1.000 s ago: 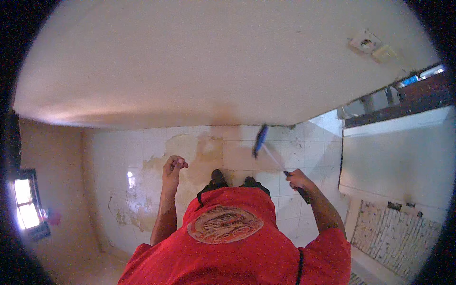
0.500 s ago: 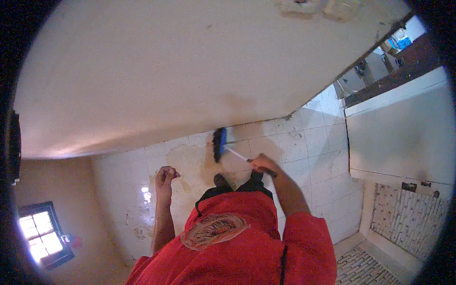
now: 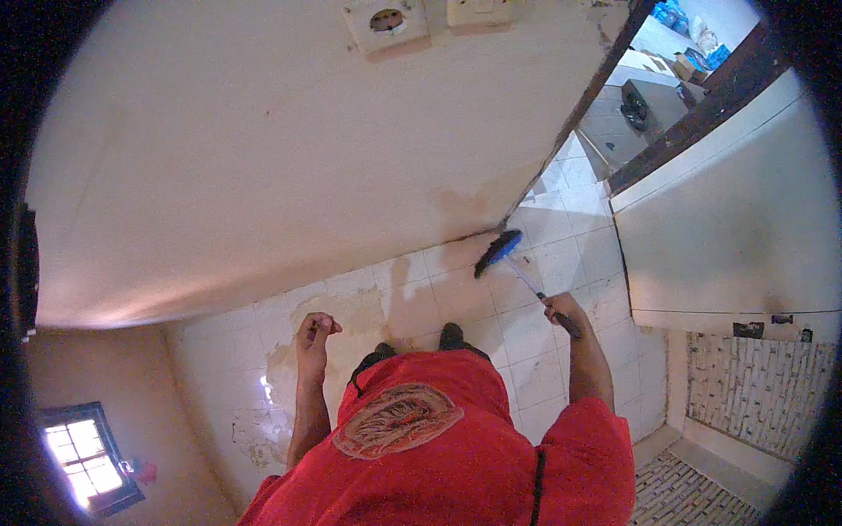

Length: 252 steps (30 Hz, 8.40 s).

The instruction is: The person sweeps the tiled floor using a broom, pushing debris from the center and corners toward the doorway.

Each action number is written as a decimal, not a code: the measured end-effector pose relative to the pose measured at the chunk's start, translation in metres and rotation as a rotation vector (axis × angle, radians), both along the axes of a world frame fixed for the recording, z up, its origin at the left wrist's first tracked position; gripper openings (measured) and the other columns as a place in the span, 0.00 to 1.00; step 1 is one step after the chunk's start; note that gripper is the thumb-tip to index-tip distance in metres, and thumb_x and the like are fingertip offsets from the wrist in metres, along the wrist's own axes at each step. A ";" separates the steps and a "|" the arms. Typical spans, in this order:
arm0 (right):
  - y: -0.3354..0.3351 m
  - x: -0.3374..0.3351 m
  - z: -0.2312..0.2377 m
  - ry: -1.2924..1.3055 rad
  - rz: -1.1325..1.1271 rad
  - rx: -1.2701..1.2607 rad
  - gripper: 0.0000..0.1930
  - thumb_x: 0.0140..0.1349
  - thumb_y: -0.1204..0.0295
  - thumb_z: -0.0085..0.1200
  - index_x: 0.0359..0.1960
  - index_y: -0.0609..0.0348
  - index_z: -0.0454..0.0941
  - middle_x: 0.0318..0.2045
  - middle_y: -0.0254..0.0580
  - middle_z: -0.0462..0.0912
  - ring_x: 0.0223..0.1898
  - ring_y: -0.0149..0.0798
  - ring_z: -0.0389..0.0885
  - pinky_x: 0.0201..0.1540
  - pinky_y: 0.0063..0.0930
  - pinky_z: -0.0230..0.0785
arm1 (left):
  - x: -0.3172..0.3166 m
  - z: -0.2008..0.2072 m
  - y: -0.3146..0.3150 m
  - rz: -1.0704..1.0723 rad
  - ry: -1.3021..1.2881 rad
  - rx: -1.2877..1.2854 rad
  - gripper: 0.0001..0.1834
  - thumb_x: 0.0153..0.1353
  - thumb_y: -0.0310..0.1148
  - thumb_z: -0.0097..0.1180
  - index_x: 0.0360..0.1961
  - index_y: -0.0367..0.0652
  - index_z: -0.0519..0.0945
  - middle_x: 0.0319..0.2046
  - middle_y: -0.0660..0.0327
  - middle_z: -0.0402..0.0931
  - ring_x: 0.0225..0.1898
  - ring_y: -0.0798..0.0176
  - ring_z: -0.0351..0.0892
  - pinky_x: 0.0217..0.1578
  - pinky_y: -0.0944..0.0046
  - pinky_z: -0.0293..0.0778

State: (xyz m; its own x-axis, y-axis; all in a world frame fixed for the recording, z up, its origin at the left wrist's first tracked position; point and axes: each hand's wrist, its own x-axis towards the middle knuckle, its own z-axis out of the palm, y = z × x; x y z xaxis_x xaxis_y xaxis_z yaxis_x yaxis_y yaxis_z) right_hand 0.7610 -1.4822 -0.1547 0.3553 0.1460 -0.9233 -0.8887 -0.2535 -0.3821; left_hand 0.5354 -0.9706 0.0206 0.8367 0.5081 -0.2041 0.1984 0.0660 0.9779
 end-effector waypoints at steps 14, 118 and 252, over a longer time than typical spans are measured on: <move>0.100 -0.081 -0.058 0.129 -0.219 0.265 0.06 0.61 0.69 0.52 0.29 0.54 0.69 0.15 0.32 0.67 0.11 0.27 0.62 0.11 0.23 0.53 | 0.038 0.002 -0.045 -0.068 0.028 0.022 0.08 0.63 0.33 0.52 0.33 0.39 0.74 0.28 0.62 0.73 0.32 0.66 0.75 0.39 0.63 0.73; -0.053 -0.016 -0.109 -0.790 1.497 -0.371 0.05 0.48 0.66 0.56 0.21 0.52 0.80 0.19 0.37 0.81 0.21 0.40 0.82 0.25 0.34 0.73 | 0.053 -0.002 -0.093 -0.267 0.093 -0.016 0.05 0.63 0.28 0.52 0.34 0.37 0.73 0.30 0.62 0.73 0.35 0.66 0.74 0.42 0.65 0.70; -0.043 -0.735 -0.091 0.178 -1.010 -0.639 0.12 0.57 0.63 0.51 0.22 0.56 0.75 0.16 0.44 0.75 0.17 0.38 0.75 0.18 0.32 0.66 | 0.077 -0.026 -0.646 -1.908 0.060 -0.030 0.11 0.62 0.38 0.54 0.35 0.39 0.74 0.28 0.62 0.75 0.33 0.67 0.75 0.41 0.65 0.70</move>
State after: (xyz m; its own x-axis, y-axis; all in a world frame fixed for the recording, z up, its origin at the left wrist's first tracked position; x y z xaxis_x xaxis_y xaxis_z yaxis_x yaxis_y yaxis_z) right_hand 0.0264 -1.5249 -0.2462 -0.0939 -0.6250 -0.7750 -0.8223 0.4875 -0.2935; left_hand 0.6119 -1.6168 -0.0051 0.1913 -0.9518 -0.2397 0.0457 -0.2353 0.9708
